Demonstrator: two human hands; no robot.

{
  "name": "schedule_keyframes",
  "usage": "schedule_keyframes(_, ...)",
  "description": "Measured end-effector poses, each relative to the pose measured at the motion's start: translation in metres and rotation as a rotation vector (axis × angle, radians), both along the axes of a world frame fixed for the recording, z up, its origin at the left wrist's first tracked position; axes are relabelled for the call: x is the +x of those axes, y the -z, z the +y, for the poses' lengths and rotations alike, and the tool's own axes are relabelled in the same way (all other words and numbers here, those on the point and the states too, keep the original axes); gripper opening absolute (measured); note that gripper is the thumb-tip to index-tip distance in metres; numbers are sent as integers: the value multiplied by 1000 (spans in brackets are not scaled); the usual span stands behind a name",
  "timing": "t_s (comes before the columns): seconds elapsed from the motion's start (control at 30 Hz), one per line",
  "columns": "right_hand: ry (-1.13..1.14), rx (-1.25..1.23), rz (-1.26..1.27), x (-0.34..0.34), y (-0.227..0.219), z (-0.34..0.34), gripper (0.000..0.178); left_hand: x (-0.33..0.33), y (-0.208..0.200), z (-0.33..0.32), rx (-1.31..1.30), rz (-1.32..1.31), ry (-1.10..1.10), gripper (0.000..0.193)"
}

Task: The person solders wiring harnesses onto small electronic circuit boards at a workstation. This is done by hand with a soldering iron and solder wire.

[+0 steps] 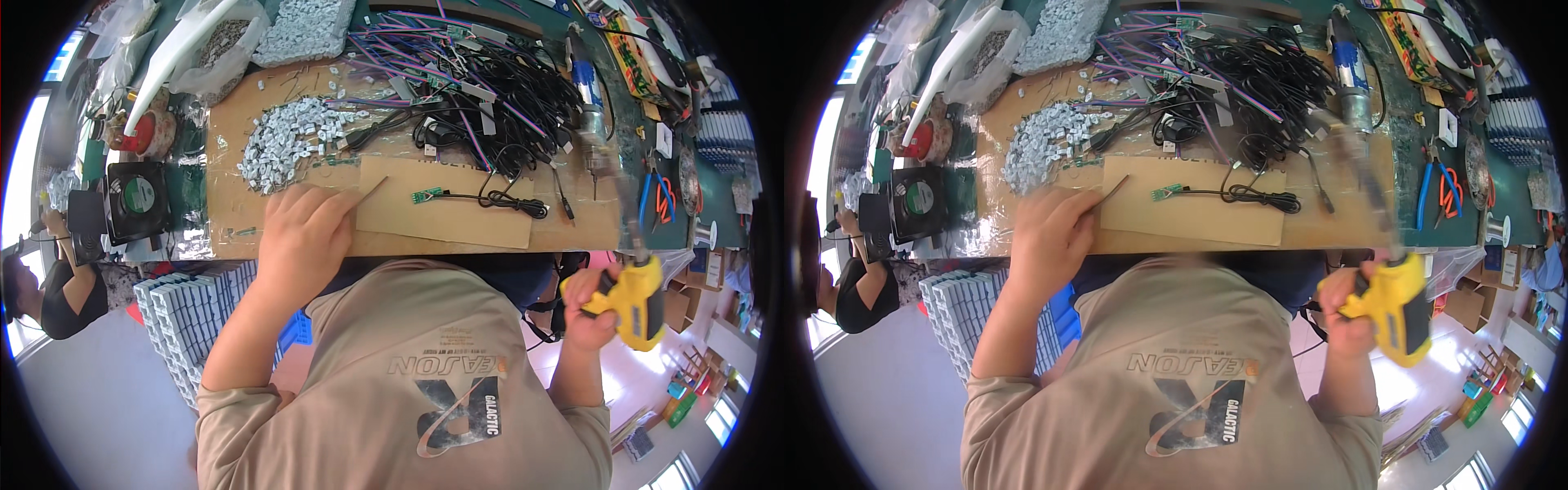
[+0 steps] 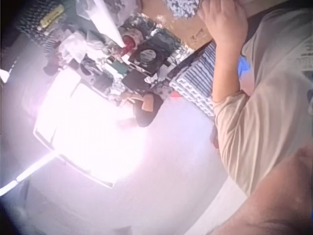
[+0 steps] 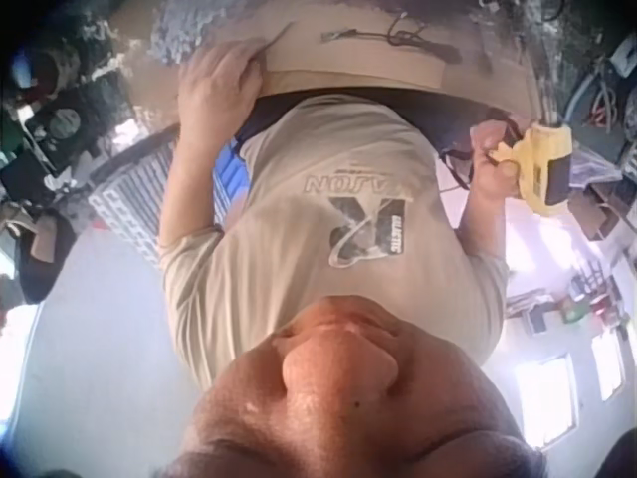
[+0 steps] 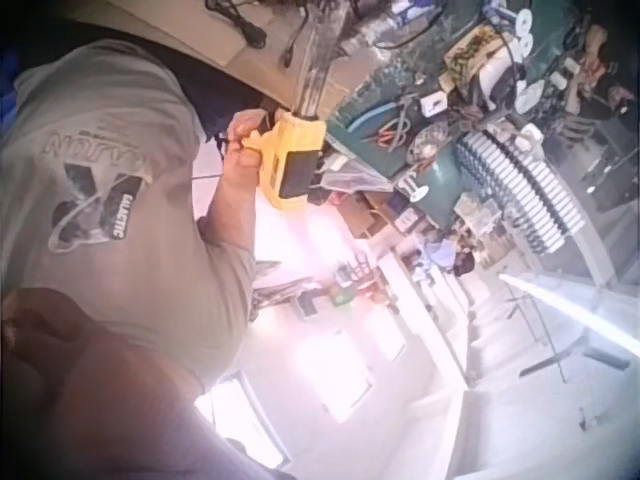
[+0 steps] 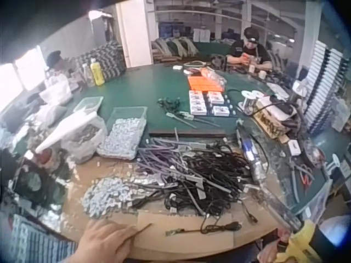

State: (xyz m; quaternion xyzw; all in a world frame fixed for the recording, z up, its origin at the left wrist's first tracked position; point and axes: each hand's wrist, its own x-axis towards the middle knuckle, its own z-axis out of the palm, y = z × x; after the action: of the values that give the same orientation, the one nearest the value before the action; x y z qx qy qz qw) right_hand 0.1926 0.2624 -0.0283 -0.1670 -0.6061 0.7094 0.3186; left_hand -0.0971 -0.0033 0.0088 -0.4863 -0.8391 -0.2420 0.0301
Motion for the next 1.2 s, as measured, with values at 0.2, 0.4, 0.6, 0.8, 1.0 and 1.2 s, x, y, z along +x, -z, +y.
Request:
schedule_keyframes(0.2, -342, -143, -237, -5, 8, -31, 67, 4, -9, 23, -7, -75, -69, 22)
schedule_keyframes(0.4, -320, -184, -184, -30, -4, -55, 56, 1, 1, 35, 42, -74, -52, 14)
schedule_keyframes(0.6, -301, -205, -238, -29, -3, -56, 55, 6, -6, 29, 244, -130, 22, 19)
schedule_keyframes(0.8, -303, -92, -360, -19, 5, -55, 51, 9, -2, 28, 130, -375, 35, 20)
schedule_keyframes(1.0, -268, -176, -412, -8, 6, -56, 48, 13, 6, 30, 130, -226, 59, 20)
schedule_keyframes(1.2, -311, -145, -394, -4, 8, -54, 47, 12, 16, 33, 176, 17, 124, 30)
